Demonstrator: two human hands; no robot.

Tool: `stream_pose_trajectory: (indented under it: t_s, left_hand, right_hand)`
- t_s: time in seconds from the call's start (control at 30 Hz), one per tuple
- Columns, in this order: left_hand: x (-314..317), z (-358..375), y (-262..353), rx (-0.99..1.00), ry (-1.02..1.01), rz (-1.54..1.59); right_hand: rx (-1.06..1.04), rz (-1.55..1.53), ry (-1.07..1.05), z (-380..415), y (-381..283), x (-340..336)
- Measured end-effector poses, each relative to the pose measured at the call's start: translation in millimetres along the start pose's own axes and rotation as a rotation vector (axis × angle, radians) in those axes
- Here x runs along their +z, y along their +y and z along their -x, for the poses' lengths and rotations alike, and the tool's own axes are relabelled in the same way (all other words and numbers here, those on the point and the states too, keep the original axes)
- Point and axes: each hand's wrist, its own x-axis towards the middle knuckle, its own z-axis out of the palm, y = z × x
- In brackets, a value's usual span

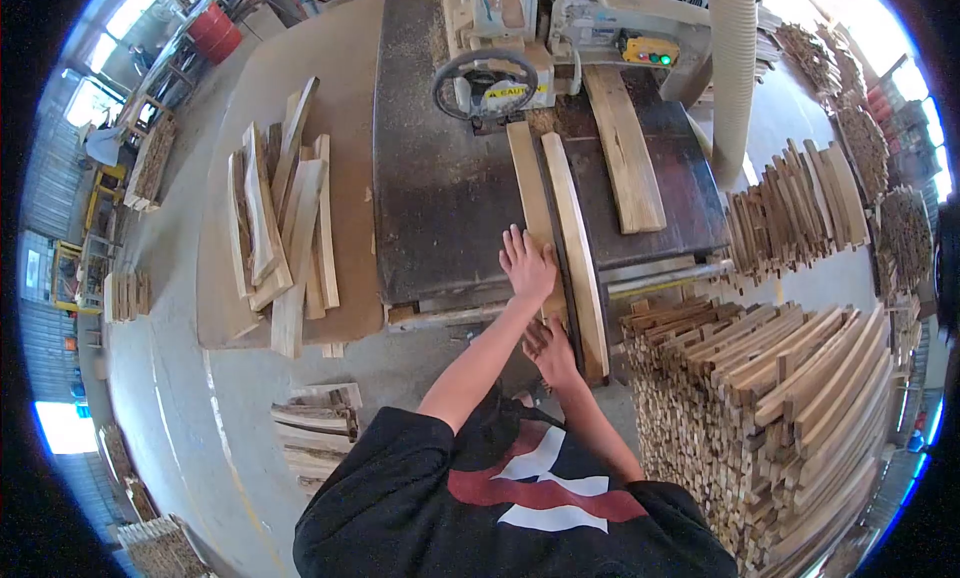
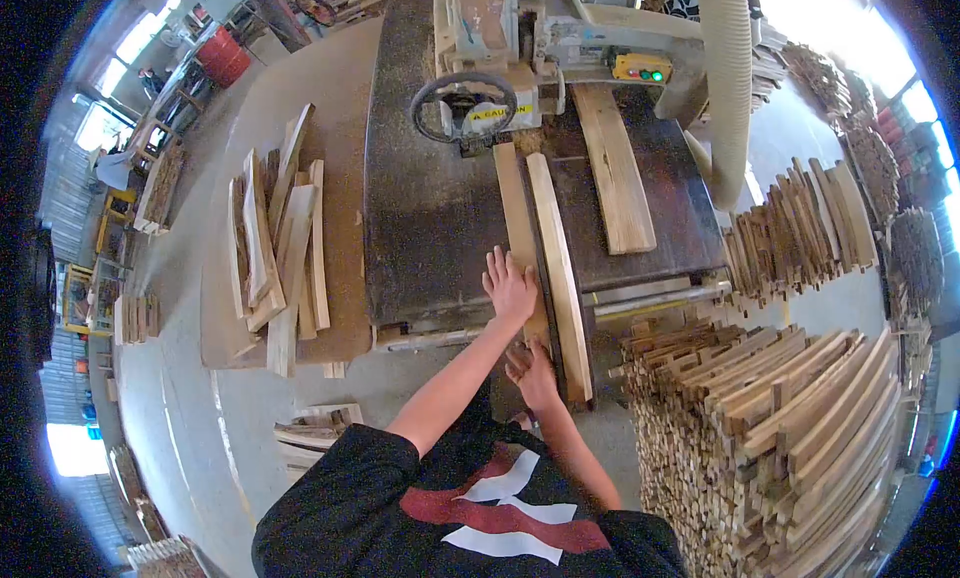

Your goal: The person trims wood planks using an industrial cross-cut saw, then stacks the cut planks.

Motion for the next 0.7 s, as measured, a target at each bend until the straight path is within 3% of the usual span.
stream_pose_trajectory:
  t_s: [0.07, 0.13, 0.17, 0.23, 0.33, 0.43, 0.47, 0.5, 0.53, 0.57, 0.6, 0.63, 0.67, 0.7]
  left_hand:
    - [2, -20, 8, -0.022, 0.038, 0.02]
    - [3, -45, 11, 0.022, 0.119, 0.0]
    - [4, -60, 12, 0.01, 0.124, 0.0]
    - [6, -91, 11, 0.044, 0.156, 0.016]
    - [6, -141, 13, 0.037, 0.193, 0.076]
    - [3, -190, 19, 0.017, 0.221, 0.079]
    - [-63, -202, 35, -0.209, -0.216, 0.325]
    - [1, -197, 21, 0.004, 0.205, 0.004]
    - [0, -208, 21, -0.031, 0.285, 0.031]
    - [-26, -225, 22, -0.11, 0.134, 0.156]
    - [-46, -234, 24, -0.181, -0.023, 0.305]
    - [-20, -237, 17, -0.081, 0.216, 0.296]
    - [-6, -242, 5, 0.032, 0.454, 0.274]
    - [-15, -251, -8, -0.002, 0.482, 0.282]
  right_hand:
    - [0.01, 0.112, 0.016, -10, -12, 24]
    - [-0.064, 0.398, 0.214, -19, -26, 48]
    - [-0.058, 0.409, 0.21, -26, -35, 57]
    - [0.113, 0.684, 0.331, -38, -54, 71]
    - [-0.071, 0.56, 0.115, -67, -60, 74]
    - [-0.001, 0.487, 0.141, -92, -78, 121]
    - [0.04, 0.452, 0.145, -105, -84, 132]
    - [-0.085, 0.298, 0.155, -125, -79, 142]
    - [-0.099, 0.328, 0.016, -142, -87, 139]
    - [-0.115, 0.351, -0.124, -162, -94, 132]
    - [-0.164, 0.475, -0.086, -194, -100, 111]
    - [-0.298, 0.6, 0.033, -190, -100, 138]
    - [-0.161, 0.391, -0.083, -198, -114, 142]
    - [-0.117, 0.43, -0.012, -198, -124, 165]
